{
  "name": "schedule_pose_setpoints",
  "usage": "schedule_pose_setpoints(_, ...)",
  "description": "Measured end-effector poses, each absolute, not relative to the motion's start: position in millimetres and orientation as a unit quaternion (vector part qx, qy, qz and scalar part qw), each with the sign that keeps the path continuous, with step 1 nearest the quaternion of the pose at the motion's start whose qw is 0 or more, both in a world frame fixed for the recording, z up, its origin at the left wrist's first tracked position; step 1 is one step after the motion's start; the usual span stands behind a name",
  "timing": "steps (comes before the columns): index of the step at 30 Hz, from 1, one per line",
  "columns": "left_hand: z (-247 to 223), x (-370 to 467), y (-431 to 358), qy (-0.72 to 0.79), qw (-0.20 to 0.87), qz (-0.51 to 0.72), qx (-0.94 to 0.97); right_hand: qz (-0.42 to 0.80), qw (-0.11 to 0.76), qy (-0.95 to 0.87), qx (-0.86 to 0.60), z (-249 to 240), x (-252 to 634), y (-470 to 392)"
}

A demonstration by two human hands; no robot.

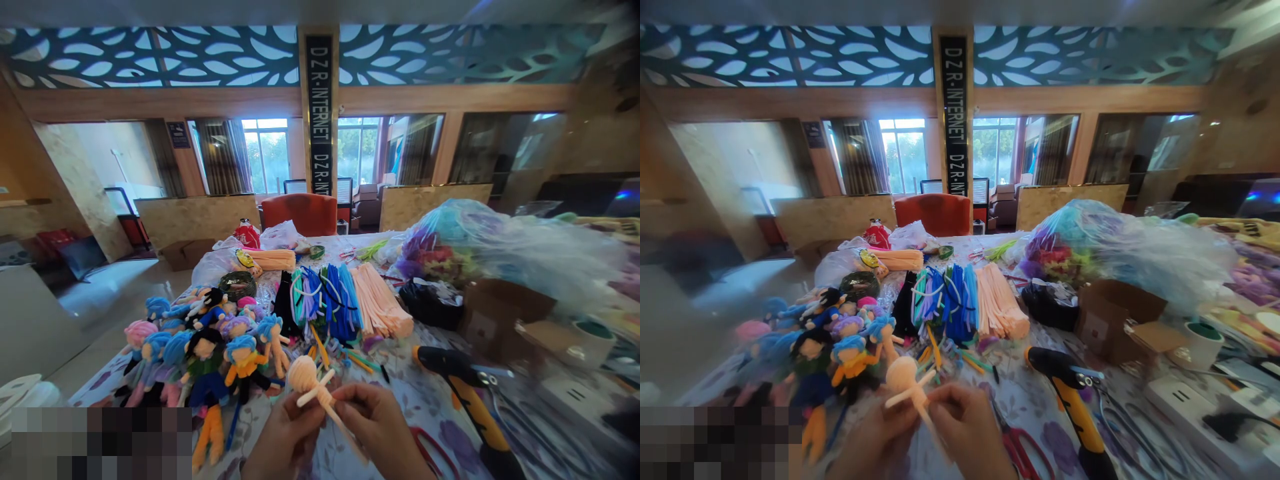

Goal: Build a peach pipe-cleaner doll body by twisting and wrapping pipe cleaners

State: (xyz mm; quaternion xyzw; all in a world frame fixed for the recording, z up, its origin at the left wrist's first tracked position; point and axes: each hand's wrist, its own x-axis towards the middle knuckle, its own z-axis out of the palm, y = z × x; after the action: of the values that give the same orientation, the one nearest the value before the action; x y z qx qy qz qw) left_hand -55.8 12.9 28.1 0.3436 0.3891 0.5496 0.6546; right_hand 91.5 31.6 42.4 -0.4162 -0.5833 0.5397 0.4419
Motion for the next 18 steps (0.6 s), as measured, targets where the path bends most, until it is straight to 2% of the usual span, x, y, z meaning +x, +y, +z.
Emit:
schedule_pose_setpoints(12, 28, -55, 10, 0.464, 0.573, 0.583, 0.341, 0.361, 0.488, -0.7, -0.376, 39, 89, 27)
schedule_pose_setpoints(18, 35, -56, 10, 0.475, 0.546, 0.581, 0.373, 0.403, 0.487, -0.678, -0.375, 43, 91, 26)
